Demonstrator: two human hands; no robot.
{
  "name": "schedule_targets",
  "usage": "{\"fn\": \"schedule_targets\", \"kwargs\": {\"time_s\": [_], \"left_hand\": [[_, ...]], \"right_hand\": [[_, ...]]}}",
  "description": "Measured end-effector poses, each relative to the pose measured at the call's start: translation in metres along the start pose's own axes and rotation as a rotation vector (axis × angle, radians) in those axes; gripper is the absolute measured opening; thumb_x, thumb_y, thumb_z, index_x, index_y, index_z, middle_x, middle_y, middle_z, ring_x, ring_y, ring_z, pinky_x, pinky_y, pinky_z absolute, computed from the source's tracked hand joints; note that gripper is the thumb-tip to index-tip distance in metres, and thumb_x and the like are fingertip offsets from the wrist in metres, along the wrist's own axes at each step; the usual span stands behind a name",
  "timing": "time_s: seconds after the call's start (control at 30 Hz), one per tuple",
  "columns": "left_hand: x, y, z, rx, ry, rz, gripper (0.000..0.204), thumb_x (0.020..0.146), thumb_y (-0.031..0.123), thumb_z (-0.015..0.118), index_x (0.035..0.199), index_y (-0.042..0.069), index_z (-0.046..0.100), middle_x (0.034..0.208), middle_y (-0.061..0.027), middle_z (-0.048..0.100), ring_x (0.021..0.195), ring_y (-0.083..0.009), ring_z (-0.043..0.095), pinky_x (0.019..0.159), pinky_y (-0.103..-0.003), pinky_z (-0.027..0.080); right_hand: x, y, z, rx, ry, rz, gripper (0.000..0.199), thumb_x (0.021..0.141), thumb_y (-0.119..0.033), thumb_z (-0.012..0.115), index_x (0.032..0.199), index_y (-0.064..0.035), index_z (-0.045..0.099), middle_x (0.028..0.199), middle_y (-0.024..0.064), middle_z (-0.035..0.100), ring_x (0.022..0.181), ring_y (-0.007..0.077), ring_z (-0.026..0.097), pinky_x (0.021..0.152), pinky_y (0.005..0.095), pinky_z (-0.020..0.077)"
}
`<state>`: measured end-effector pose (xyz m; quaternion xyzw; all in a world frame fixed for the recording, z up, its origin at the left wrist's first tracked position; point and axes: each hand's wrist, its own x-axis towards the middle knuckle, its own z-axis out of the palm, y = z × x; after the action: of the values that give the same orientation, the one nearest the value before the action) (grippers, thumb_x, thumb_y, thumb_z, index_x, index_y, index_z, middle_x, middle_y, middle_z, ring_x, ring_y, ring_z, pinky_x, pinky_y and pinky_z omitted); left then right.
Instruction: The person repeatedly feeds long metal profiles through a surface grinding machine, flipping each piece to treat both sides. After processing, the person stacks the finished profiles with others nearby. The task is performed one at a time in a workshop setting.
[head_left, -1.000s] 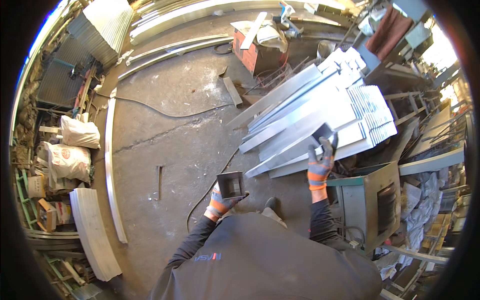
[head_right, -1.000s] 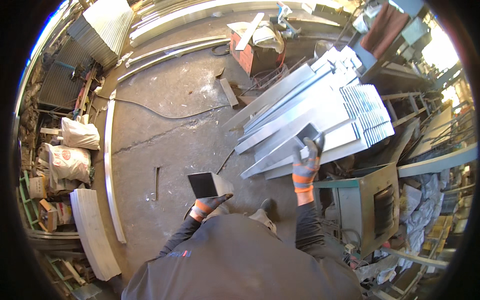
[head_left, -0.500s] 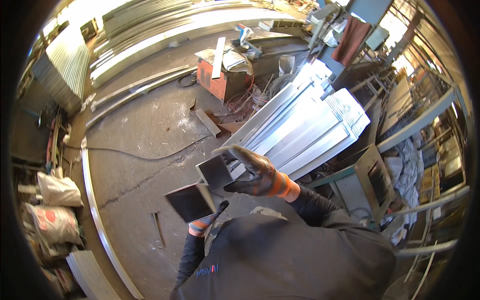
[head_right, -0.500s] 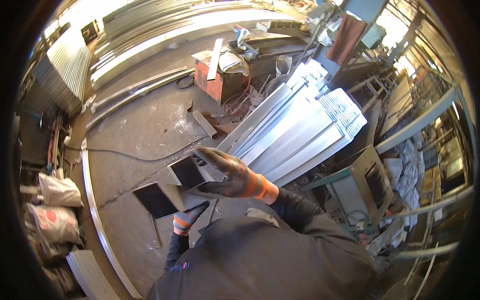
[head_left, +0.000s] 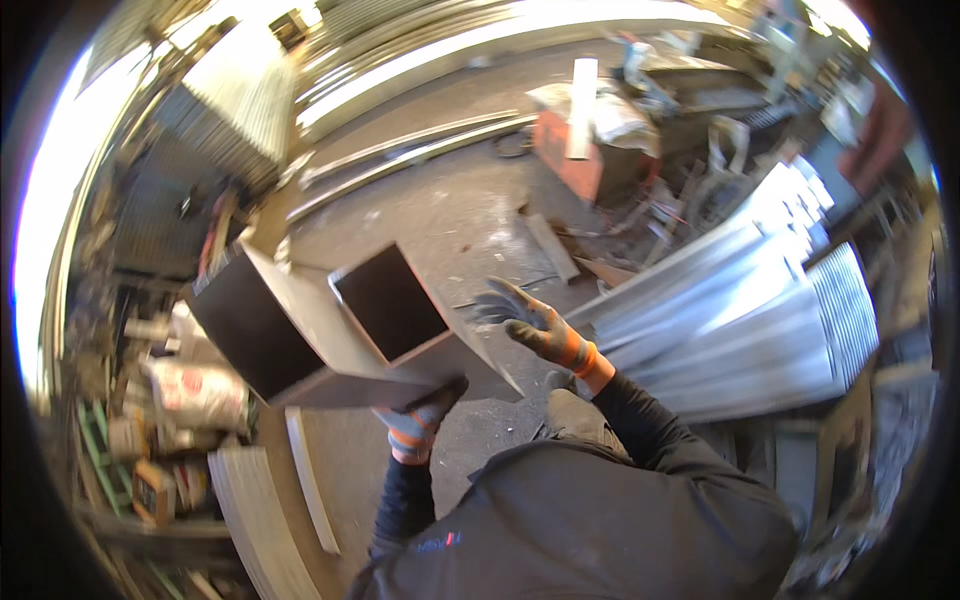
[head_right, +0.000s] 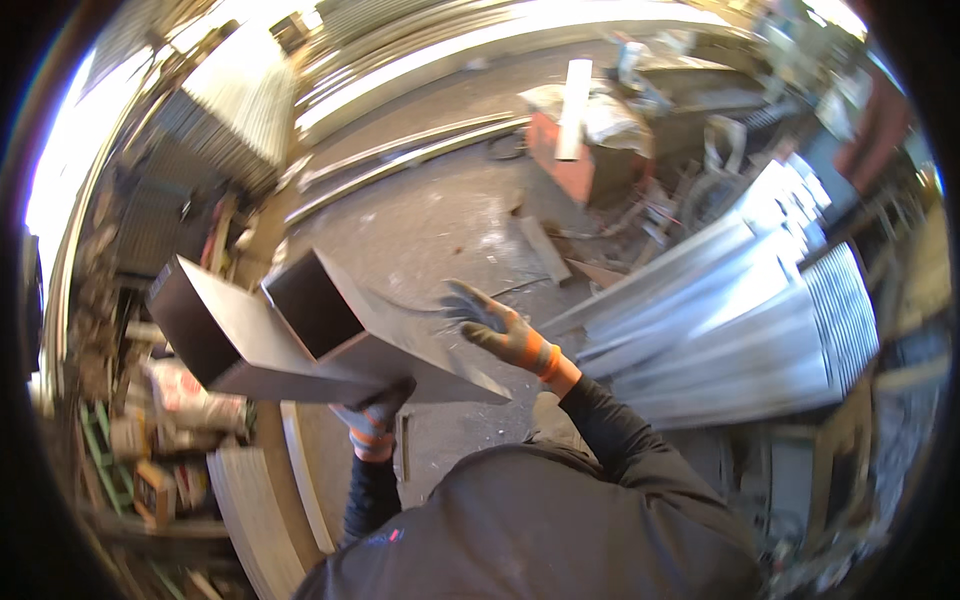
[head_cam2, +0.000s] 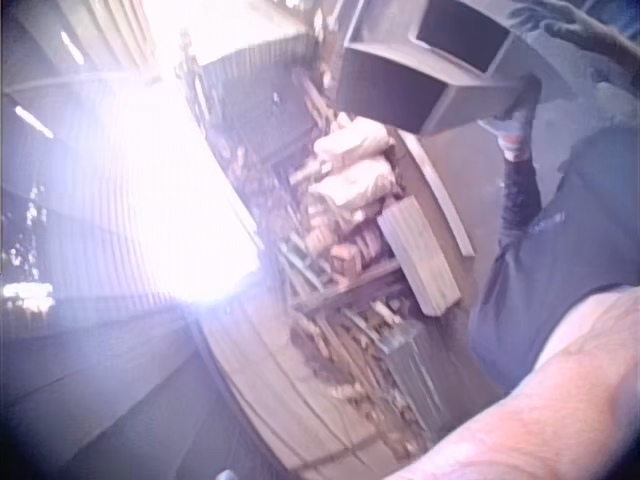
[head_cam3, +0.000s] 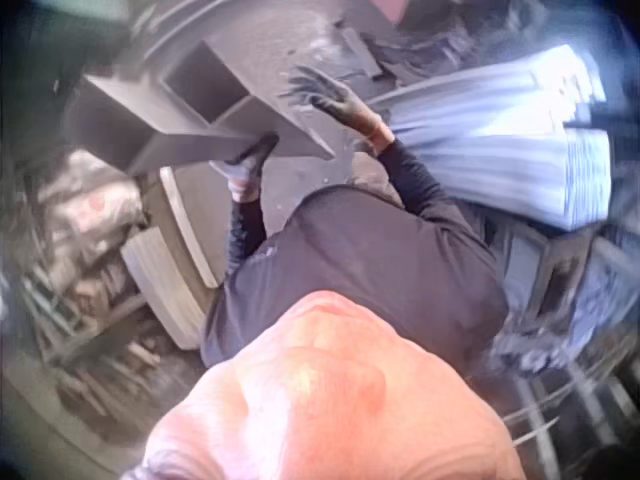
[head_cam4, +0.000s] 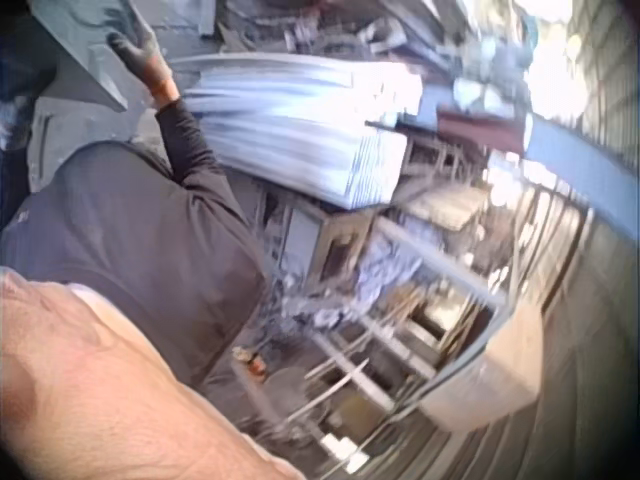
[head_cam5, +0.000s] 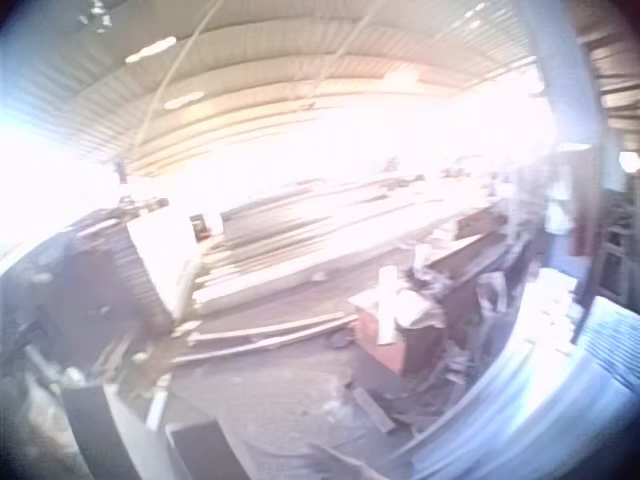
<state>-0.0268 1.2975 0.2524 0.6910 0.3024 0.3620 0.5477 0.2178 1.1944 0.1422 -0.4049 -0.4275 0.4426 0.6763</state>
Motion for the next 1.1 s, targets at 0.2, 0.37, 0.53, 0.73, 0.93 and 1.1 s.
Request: {"fn": "schedule_targets", "kwargs": {"time_s": [0.2,0.37,0.53,0.73,0.93,1.1], "left_hand": [[0.145,0.061,-0.018,-0.072,0.159,0.192,0.059,0.076,0.011,0.104,0.130,0.003,0.080,0.119,-0.0065,0.084,0.108,-0.0157,0.079,0.096,-0.037,0.067],[0.238,0.061,-0.077,-0.253,0.374,0.262,0.052,0.083,0.009,0.098,0.130,0.002,0.078,0.122,-0.0076,0.083,0.110,-0.0171,0.079,0.096,-0.036,0.067],[0.361,-0.040,-0.179,-0.650,0.623,0.303,0.022,0.096,0.003,0.085,0.117,0.001,0.081,0.110,-0.0045,0.083,0.096,-0.0184,0.080,0.083,-0.034,0.064],[0.536,-0.262,-0.299,-1.084,0.535,0.156,0.035,0.101,0.018,0.087,0.132,0.004,0.079,0.121,-0.0073,0.083,0.108,-0.0226,0.080,0.094,-0.041,0.067],[0.727,-0.469,-0.258,-1.096,0.432,-0.409,0.046,0.112,0.032,0.077,0.150,0.007,0.071,0.135,-0.0086,0.079,0.122,-0.0261,0.076,0.113,-0.045,0.061],[0.880,-0.620,-0.208,-1.101,0.164,-0.776,0.068,0.117,0.057,0.061,0.163,0.008,0.060,0.156,-0.0140,0.069,0.135,-0.0292,0.071,0.116,-0.046,0.057]], "right_hand": [[0.130,0.196,-0.130,-0.745,-0.461,0.144,0.057,0.121,-0.020,0.055,0.174,-0.0012,0.047,0.165,0.0130,0.065,0.149,0.0238,0.062,0.127,0.0386,0.0467],[0.288,0.260,-0.199,0.111,-0.869,0.629,0.048,0.121,-0.020,0.054,0.166,-0.0025,0.056,0.162,0.0095,0.066,0.146,0.0224,0.064,0.127,0.0380,0.0483],[0.415,0.266,-0.196,-0.114,-0.859,0.775,0.050,0.122,-0.026,0.050,0.164,-0.0020,0.061,0.163,0.0114,0.067,0.150,0.0235,0.062,0.131,0.0428,0.0467],[0.518,0.269,-0.230,0.172,-0.650,0.925,0.060,0.122,-0.050,0.056,0.159,-0.0039,0.065,0.152,0.0061,0.074,0.134,0.0191,0.068,0.121,0.0373,0.0526],[0.592,0.246,-0.272,0.909,-0.161,1.405,0.063,0.117,-0.050,0.066,0.162,-0.0067,0.063,0.154,0.0077,0.073,0.139,0.0187,0.067,0.121,0.0361,0.0541],[0.684,0.259,-0.293,1.013,0.169,1.348,0.054,0.116,-0.043,0.071,0.156,-0.0064,0.069,0.141,0.0113,0.081,0.119,0.0206,0.079,0.103,0.0391,0.0658]]}}
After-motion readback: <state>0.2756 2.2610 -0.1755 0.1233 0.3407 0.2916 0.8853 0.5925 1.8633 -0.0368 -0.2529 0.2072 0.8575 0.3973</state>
